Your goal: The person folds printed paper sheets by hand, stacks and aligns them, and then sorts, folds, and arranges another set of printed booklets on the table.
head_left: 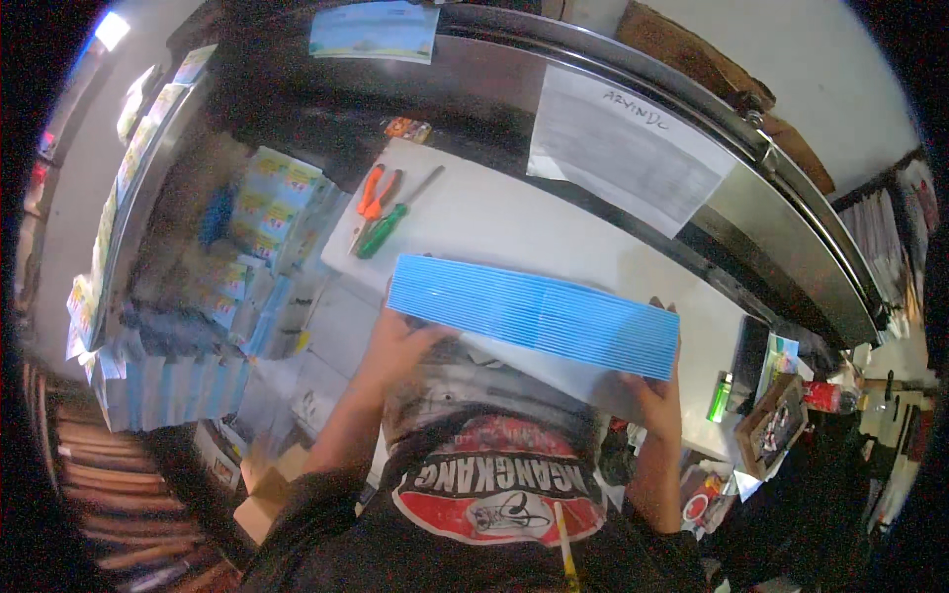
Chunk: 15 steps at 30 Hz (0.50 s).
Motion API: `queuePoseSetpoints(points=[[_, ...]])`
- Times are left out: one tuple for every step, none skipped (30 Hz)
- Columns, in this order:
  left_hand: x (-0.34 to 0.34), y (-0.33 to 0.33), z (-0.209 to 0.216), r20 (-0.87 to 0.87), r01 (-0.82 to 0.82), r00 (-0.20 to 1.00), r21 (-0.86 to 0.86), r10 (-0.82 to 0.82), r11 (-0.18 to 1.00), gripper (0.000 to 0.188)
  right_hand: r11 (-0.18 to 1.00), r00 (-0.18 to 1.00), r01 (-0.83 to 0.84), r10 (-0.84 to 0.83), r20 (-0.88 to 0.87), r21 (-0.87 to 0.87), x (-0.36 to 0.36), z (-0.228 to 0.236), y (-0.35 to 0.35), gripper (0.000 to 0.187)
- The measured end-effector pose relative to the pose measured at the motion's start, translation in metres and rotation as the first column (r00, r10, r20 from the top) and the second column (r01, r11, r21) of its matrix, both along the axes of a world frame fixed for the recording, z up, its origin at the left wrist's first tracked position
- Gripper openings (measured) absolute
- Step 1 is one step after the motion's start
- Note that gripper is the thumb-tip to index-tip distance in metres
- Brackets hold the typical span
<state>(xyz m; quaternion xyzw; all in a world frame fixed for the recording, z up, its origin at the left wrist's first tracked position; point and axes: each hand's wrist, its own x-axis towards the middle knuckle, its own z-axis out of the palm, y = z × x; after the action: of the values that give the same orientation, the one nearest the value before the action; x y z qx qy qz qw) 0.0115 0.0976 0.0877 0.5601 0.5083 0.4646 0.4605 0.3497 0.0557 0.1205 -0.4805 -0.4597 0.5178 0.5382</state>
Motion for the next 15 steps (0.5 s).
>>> queuePoseSetpoints(points=[[0.001, -0.001, 0.0, 0.063, -0.011, 0.998, -0.024, 0.013, 1.0, 0.074, 0.999, 0.998, -0.029, 0.027, 0.061, 0.024, 0.004, -0.005, 0.0, 0.092], [0.001, -0.001, 0.0, 0.067, -0.007, 0.998, -0.024, 0.009, 1.0, 0.074, 0.997, 0.991, -0.061, 0.055, 0.121, 0.045, 0.007, -0.009, 0.0, 0.09], [-0.001, -0.001, 0.002, 0.012, 0.016, 1.0, -0.011, -0.016, 1.0, 0.073, 0.997, 0.991, -0.061, 0.055, 0.121, 0.048, 0.009, -0.013, 0.0, 0.09], [-0.003, -0.001, 0.003, -0.045, 0.039, 0.998, 0.0, -0.039, 0.999, 0.071, 0.998, 0.99, -0.05, 0.045, 0.134, 0.031, 0.01, -0.017, -0.001, 0.089], [-0.004, -0.001, 0.003, -0.047, 0.036, 0.998, 0.002, -0.036, 0.999, 0.071, 0.999, 0.989, -0.038, 0.036, 0.146, 0.015, 0.01, -0.019, -0.001, 0.087], [-0.006, 0.001, 0.002, -0.028, 0.071, 0.997, -0.032, -0.072, 0.997, 0.069, 0.999, 0.989, -0.04, 0.037, 0.145, 0.017, 0.009, -0.018, -0.001, 0.087], [-0.007, 0.001, 0.003, -0.008, 0.106, 0.994, -0.065, -0.107, 0.992, 0.067, 1.0, 0.991, -0.018, 0.017, 0.129, 0.007, 0.008, -0.017, -0.001, 0.085], [-0.006, 0.0, 0.004, -0.011, 0.104, 0.994, -0.064, -0.105, 0.992, 0.067, 1.0, 0.994, 0.003, -0.003, 0.114, -0.004, 0.007, -0.016, -0.001, 0.083], [-0.001, 0.0, 0.008, 0.055, 0.064, 0.997, -0.11, -0.058, 0.992, 0.057, 1.0, 0.994, 0.001, -0.001, 0.11, -0.002, 0.006, -0.016, -0.001, 0.083], [0.003, -0.001, 0.01, 0.119, 0.027, 0.993, -0.159, -0.008, 0.987, 0.048, 1.0, 0.993, 0.011, -0.013, 0.114, 0.013, 0.005, -0.016, -0.001, 0.081], [0.004, -0.001, 0.01, 0.115, 0.025, 0.993, -0.158, -0.007, 0.987, 0.048, 0.999, 0.993, 0.022, -0.025, 0.119, 0.028, 0.003, -0.016, -0.001, 0.079], [0.006, -0.002, 0.01, 0.105, 0.005, 0.994, -0.101, 0.006, 0.995, 0.047, 0.999, 0.993, 0.021, -0.024, 0.117, 0.029, 0.002, -0.013, -0.001, 0.079], [0.006, -0.002, 0.009, 0.097, -0.015, 0.995, -0.045, 0.019, 0.999, 0.047, 1.0, 0.994, 0.024, -0.025, 0.107, 0.006, 0.001, -0.01, -0.001, 0.078], [0.003, -0.002, 0.003, 0.096, -0.017, 0.995, -0.044, 0.021, 0.999, 0.047, 0.999, 0.995, 0.027, -0.025, 0.097, -0.018, 0.0, -0.009, -0.001, 0.077], [0.0, 0.0, -0.005, 0.026, -0.039, 0.999, -0.016, 0.04, 0.999, 0.047, 1.0, 0.995, 0.027, -0.025, 0.099, -0.016, 0.0, -0.009, 0.0, 0.077]])
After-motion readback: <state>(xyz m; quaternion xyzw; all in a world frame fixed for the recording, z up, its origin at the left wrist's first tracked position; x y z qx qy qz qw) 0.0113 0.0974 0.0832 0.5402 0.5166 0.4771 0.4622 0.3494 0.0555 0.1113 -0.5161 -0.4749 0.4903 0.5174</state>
